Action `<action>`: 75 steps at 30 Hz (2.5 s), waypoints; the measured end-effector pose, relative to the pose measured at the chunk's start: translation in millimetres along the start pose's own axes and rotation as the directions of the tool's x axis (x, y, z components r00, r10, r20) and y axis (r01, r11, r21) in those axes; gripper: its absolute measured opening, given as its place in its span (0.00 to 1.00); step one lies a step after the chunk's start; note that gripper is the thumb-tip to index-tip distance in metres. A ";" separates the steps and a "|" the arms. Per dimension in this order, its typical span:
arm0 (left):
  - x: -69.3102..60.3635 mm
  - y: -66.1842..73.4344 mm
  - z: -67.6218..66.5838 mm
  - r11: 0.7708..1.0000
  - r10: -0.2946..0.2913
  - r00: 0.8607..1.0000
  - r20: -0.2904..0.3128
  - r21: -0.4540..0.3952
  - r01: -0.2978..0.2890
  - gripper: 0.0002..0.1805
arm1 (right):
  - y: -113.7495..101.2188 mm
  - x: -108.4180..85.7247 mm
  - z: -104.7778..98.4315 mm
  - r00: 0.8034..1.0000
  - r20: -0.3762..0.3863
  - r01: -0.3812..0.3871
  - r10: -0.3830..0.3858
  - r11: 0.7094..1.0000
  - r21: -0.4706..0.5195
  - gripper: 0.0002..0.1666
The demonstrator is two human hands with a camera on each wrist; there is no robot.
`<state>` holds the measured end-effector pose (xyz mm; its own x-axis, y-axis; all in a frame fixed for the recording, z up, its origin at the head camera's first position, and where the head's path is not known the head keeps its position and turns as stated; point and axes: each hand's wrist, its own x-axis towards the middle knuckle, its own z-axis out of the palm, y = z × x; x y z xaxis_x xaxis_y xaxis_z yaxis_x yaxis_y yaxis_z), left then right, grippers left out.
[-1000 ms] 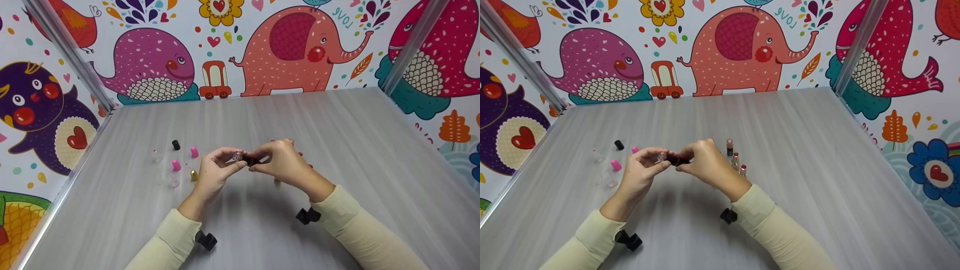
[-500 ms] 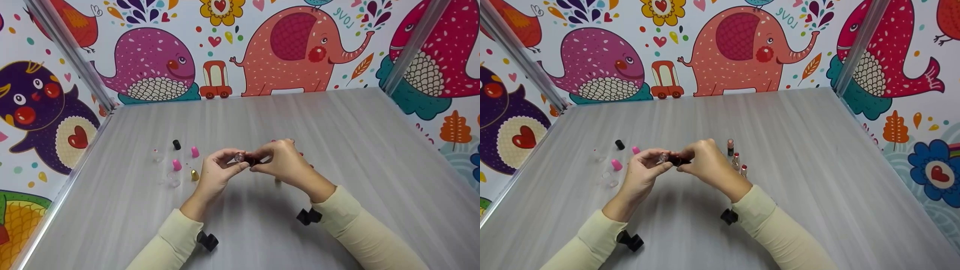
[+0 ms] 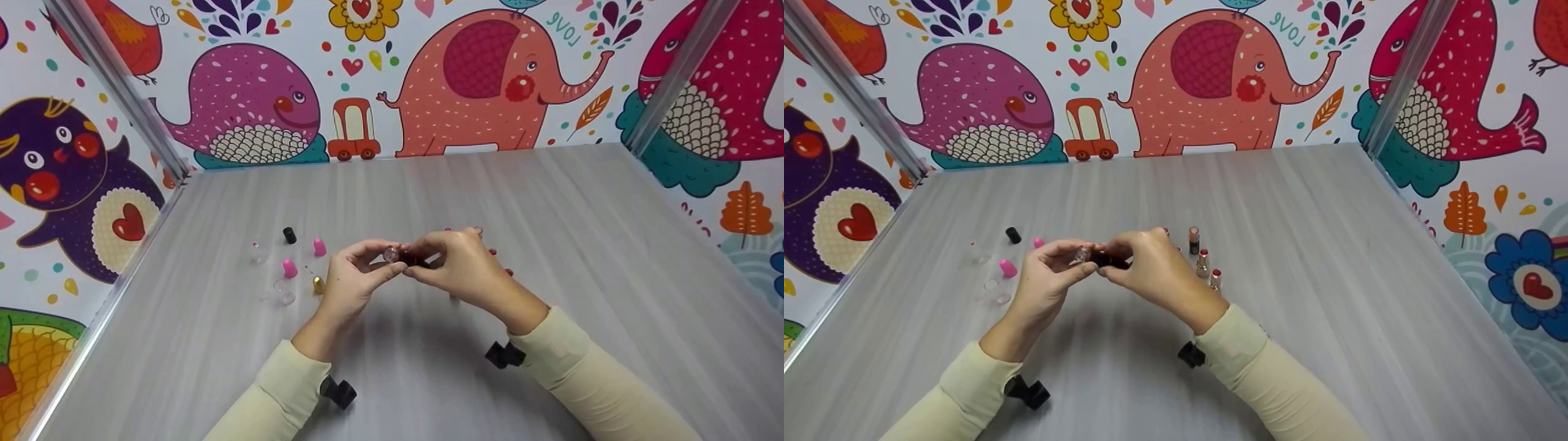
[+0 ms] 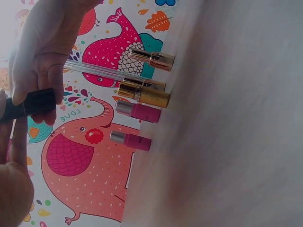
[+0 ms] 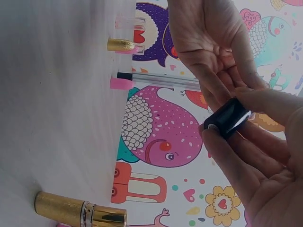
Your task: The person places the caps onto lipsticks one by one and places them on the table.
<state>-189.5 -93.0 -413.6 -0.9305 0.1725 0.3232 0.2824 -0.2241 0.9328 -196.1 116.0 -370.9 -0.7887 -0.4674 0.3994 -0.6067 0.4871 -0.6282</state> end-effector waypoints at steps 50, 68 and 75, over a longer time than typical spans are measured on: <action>16.4 43.6 -36.8 0.988 0.156 0.958 -0.239 0.030 -0.154 0.13 | 7.7 0.6 -34.6 0.996 -0.088 0.021 -0.019 1.000 0.019 0.14; 40.9 54.4 -77.6 0.989 0.131 0.928 -0.349 0.111 -0.098 0.12 | 53.5 -24.5 -89.2 0.961 -0.139 -0.242 0.239 0.970 -0.009 0.13; 55.0 58.5 -92.6 0.987 0.100 0.921 -0.377 0.153 -0.045 0.16 | 77.8 -40.0 -98.7 0.959 -0.116 -0.265 0.259 0.963 -0.039 0.15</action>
<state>-245.8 -185.4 -356.1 -0.9165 -0.2249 0.3307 0.3561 -0.0825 0.9308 -221.5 245.4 -369.8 -0.9249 -0.2367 0.2974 -0.3794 0.6221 -0.6848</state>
